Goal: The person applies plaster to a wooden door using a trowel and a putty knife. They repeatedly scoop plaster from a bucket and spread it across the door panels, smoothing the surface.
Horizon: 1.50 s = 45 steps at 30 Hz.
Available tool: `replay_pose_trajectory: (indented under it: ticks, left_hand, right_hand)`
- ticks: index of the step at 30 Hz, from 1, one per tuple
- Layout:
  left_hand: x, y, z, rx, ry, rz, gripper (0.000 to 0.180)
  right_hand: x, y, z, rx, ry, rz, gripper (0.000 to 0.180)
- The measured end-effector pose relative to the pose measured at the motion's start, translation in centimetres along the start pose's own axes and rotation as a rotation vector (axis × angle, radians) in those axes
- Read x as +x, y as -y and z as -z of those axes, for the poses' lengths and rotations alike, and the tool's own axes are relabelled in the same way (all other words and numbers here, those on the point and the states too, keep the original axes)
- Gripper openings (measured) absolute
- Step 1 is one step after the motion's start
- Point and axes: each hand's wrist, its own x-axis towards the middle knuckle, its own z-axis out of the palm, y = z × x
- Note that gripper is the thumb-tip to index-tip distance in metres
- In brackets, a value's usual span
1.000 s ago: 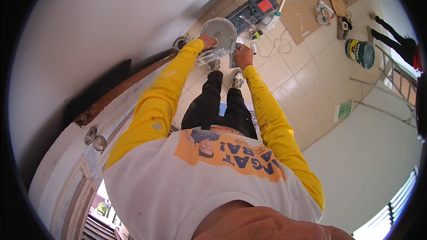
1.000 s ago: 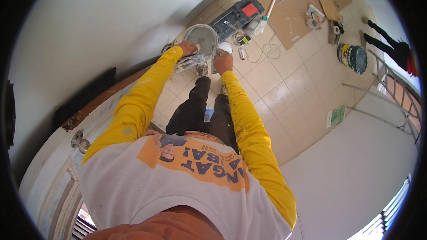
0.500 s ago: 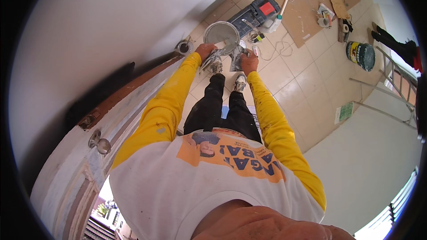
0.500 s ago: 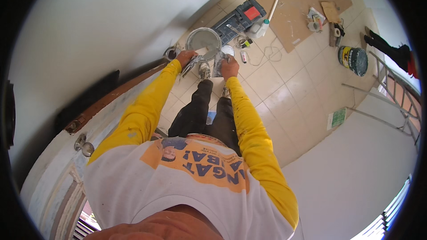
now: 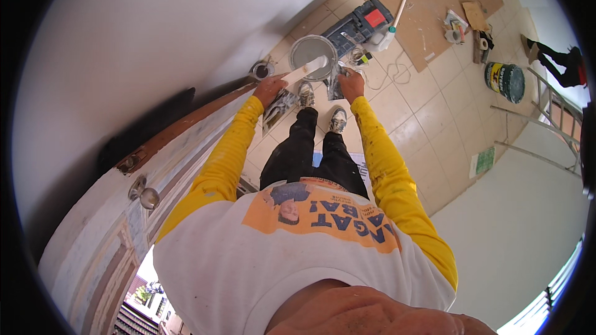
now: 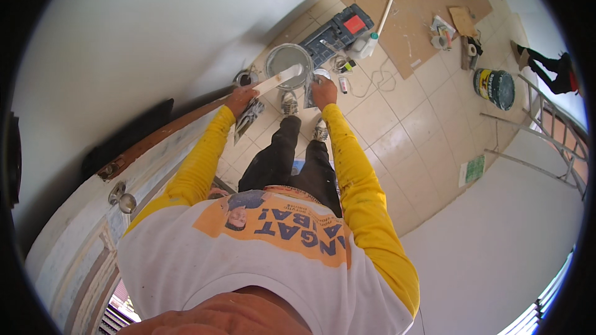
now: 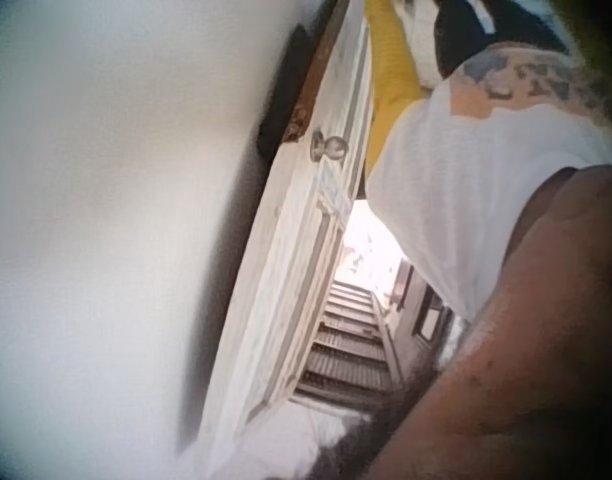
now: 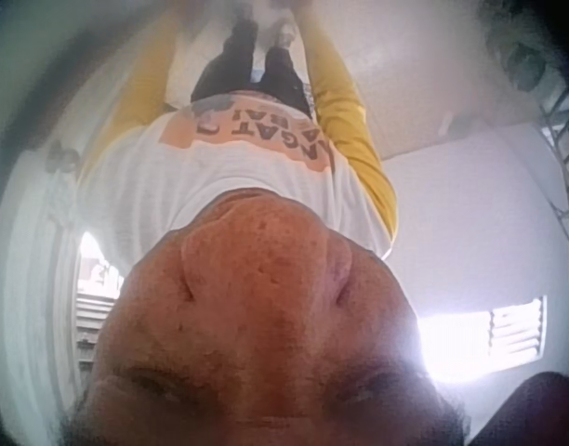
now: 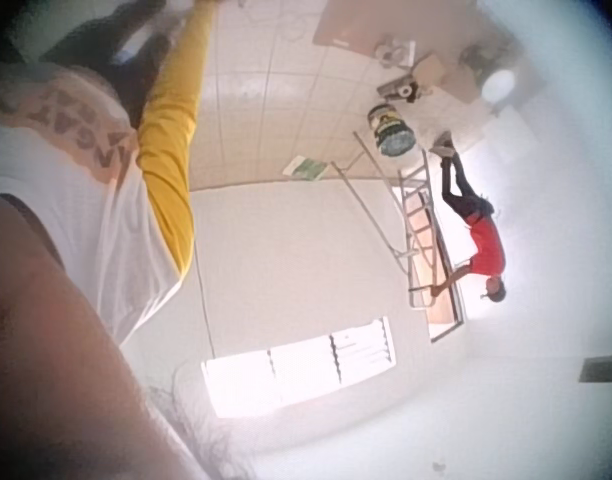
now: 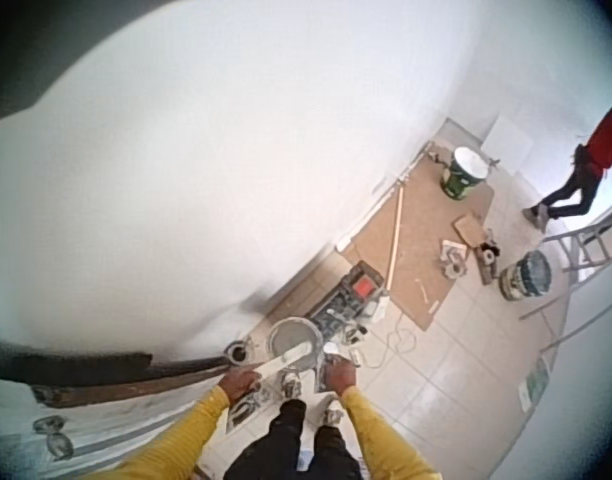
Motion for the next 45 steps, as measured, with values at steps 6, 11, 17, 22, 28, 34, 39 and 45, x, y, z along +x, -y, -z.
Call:
replay_pose_trajectory:
  ticks: [6, 11, 17, 22, 28, 34, 39, 45]
  left_hand:
    - [-3.6, -7.2, 0.6, 0.001, 0.014, 0.138, 0.055]
    - [-2.2, -7.8, -1.9, 0.147, -0.028, 0.02, 0.057]
    - [2.4, -2.9, -3.6, 0.342, -0.214, 0.17, 0.068]
    - [3.5, 2.0, -1.4, 0.008, -0.276, 0.415, 0.087]
    - [3.1, 3.4, -0.1, -1.026, -0.184, 0.329, 0.037]
    - [6.8, -0.3, -1.2, -1.326, -0.047, 0.366, 0.03]
    - [4.5, -5.9, 0.2, -1.341, 0.005, 0.201, 0.028]
    - [0.5, -11.8, 1.2, -1.367, -0.062, 0.062, 0.031]
  right_hand:
    - [0.8, 3.0, -2.3, -0.07, -0.02, 0.04, 0.043]
    - [0.7, 3.9, -3.0, -0.09, 0.038, 0.058, 0.042]
    - [2.3, 1.1, -0.6, 0.65, 0.316, -0.263, 0.043]
    - [1.2, 2.6, 2.8, 0.605, 0.355, -0.187, 0.043]
    - [-2.1, 7.5, 7.2, 0.263, 0.352, 0.207, 0.041]
    - [-5.8, 10.9, 8.0, 0.056, 0.146, 0.559, 0.025]
    - [-7.2, 13.3, 9.4, -0.339, -0.112, 0.993, 0.044]
    - [-8.3, 15.3, 10.6, -0.45, -0.253, 1.181, 0.056]
